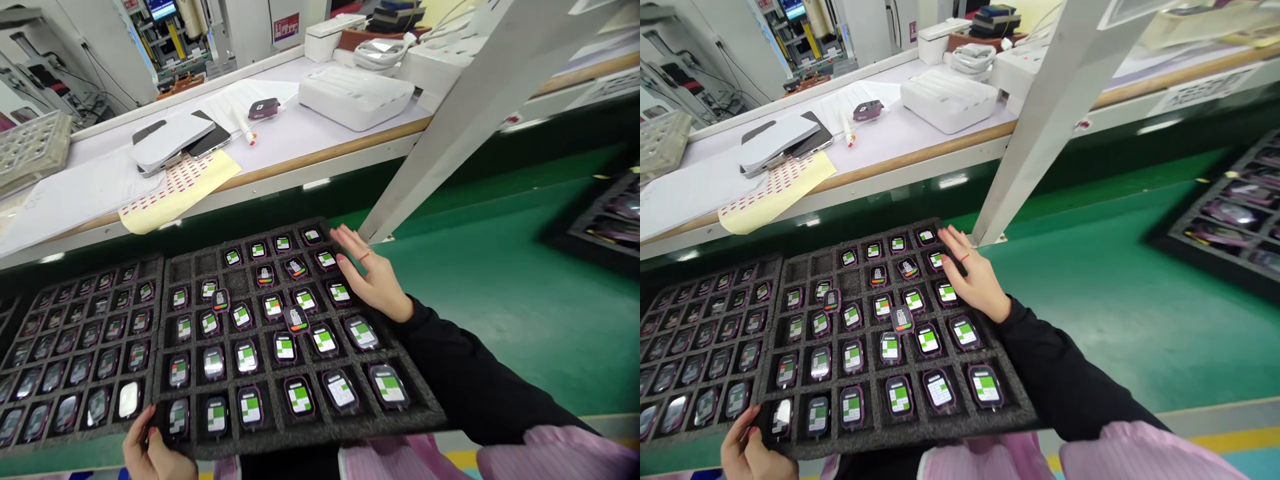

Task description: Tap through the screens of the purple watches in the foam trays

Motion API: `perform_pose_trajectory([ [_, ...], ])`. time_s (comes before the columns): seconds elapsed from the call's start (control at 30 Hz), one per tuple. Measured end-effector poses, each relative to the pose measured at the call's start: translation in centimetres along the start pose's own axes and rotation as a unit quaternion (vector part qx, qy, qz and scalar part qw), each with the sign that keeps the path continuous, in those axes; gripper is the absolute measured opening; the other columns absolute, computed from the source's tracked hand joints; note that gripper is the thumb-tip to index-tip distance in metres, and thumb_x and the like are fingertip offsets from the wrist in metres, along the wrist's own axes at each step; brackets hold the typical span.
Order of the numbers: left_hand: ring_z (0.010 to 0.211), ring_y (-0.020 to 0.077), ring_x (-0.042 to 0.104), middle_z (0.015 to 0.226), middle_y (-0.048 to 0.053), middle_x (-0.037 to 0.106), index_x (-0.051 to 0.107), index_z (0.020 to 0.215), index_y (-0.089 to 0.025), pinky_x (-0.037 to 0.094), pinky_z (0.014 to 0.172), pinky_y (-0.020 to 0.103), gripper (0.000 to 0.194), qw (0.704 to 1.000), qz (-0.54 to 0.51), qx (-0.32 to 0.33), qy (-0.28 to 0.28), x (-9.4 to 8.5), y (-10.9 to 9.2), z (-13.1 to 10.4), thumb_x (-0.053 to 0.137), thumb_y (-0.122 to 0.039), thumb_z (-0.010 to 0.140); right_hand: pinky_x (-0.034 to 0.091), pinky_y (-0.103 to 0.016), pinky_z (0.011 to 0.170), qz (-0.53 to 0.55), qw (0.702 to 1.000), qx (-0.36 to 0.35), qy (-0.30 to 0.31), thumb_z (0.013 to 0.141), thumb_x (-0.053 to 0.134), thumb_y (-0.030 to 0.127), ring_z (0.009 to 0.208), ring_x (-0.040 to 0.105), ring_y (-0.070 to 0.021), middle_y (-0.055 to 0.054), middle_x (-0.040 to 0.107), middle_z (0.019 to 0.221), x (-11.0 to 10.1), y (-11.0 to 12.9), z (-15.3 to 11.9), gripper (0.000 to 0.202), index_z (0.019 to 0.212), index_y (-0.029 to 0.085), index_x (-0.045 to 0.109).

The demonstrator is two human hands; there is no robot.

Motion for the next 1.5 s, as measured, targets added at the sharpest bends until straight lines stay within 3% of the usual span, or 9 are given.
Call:
perform_pose_trajectory([
  [0.1,0.096,0.0268,0.062,0.095,0.009,0.067,0.071,0.093,-0.015,0.048,0.097,0.044,0.021,0.999,0.003,0.032,0.01,-0.1,-0.2,0.0,0.062,-0.03,0.08,0.022,-0.054,0.126,-0.05,0.987,-0.122,0.09,0.108,0.04,0.022,0.145,0.036,-0.026,-0.004,0.052,0.148,2.0,3.8,-0.8,0.048,0.156,0.026,0.041],
  [0.23,0.097,0.0259,0.061,0.096,0.008,0.066,0.071,0.094,-0.016,0.047,0.095,0.041,0.021,0.998,0.016,0.049,0.024,0.0,-0.7,0.0,0.061,-0.031,0.083,0.024,-0.058,0.125,-0.066,0.974,-0.139,0.164,0.109,0.038,0.021,0.146,0.035,-0.0269,-0.008,0.054,0.147,3.9,3.7,-1.5,0.046,0.155,0.023,0.043],
  [0.37,0.096,0.0258,0.06,0.096,0.008,0.066,0.07,0.092,-0.016,0.046,0.094,0.041,0.02,0.998,0.02,0.059,0.023,0.1,-1.3,0.0,0.06,-0.031,0.083,0.023,-0.058,0.125,-0.075,0.97,-0.143,0.181,0.11,0.034,0.022,0.147,0.031,-0.0265,-0.012,0.054,0.146,4.2,3.5,-1.6,0.044,0.153,0.017,0.043],
  [0.63,0.098,0.0258,0.06,0.097,0.008,0.067,0.07,0.093,-0.016,0.046,0.096,0.041,0.02,0.997,0.023,0.066,0.035,0.0,-1.0,0.0,0.058,-0.029,0.084,0.024,-0.062,0.123,-0.103,0.96,-0.141,0.218,0.111,0.034,0.029,0.147,0.031,-0.0281,-0.013,0.058,0.14,5.0,3.5,-1.8,0.045,0.152,0.016,0.045],
  [0.83,0.097,0.0258,0.06,0.097,0.008,0.067,0.07,0.094,-0.016,0.046,0.095,0.042,0.021,0.997,0.027,0.069,0.038,0.0,-0.9,0.0,0.058,-0.03,0.086,0.022,-0.062,0.124,-0.076,0.971,-0.126,0.19,0.109,0.036,0.027,0.146,0.034,-0.0295,-0.01,0.056,0.143,4.3,3.4,-1.5,0.044,0.151,0.02,0.048],
  [1.0,0.096,0.0244,0.059,0.098,0.008,0.067,0.071,0.095,-0.016,0.045,0.094,0.04,0.02,0.995,0.023,0.082,0.056,0.1,-0.9,-0.1,0.058,-0.03,0.088,0.021,-0.06,0.125,-0.058,0.969,-0.132,0.2,0.109,0.039,0.026,0.146,0.033,-0.0294,-0.009,0.053,0.146,4.6,4.5,-1.4,0.044,0.152,0.022,0.047],
  [1.17,0.096,0.0247,0.059,0.098,0.009,0.066,0.069,0.095,-0.016,0.046,0.092,0.041,0.022,0.995,0.04,0.07,0.064,0.2,-0.9,0.0,0.055,-0.032,0.089,0.027,-0.058,0.124,-0.052,0.957,-0.138,0.249,0.109,0.042,0.029,0.147,0.029,-0.0308,-0.007,0.048,0.151,6.1,5.8,-1.4,0.044,0.152,0.024,0.049],
  [1.37,0.096,0.0248,0.06,0.098,0.008,0.067,0.069,0.094,-0.016,0.047,0.092,0.041,0.021,0.995,0.041,0.067,0.063,0.2,-1.1,-0.1,0.055,-0.031,0.088,0.032,-0.058,0.122,-0.04,0.947,-0.156,0.278,0.103,0.059,0.041,0.137,0.048,-0.0332,-0.009,0.059,0.14,7.1,7.4,-1.9,0.044,0.143,0.024,0.058],
  [1.5,0.097,0.025,0.06,0.099,0.009,0.067,0.069,0.096,-0.016,0.046,0.095,0.042,0.022,0.994,0.039,0.066,0.072,0.2,-0.9,-0.2,0.054,-0.031,0.09,0.034,-0.058,0.121,-0.078,0.93,-0.172,0.314,0.094,0.074,0.045,0.131,0.054,-0.0349,-0.013,0.062,0.135,8.0,7.9,-3.2,0.057,0.143,0.021,0.057],
])
Point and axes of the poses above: each hand's wrist, its own z-axis towards the middle knuckle, its own x-axis out of the palm, y = z × x, the point moved 10 cm from there along z, towards the middle knuckle
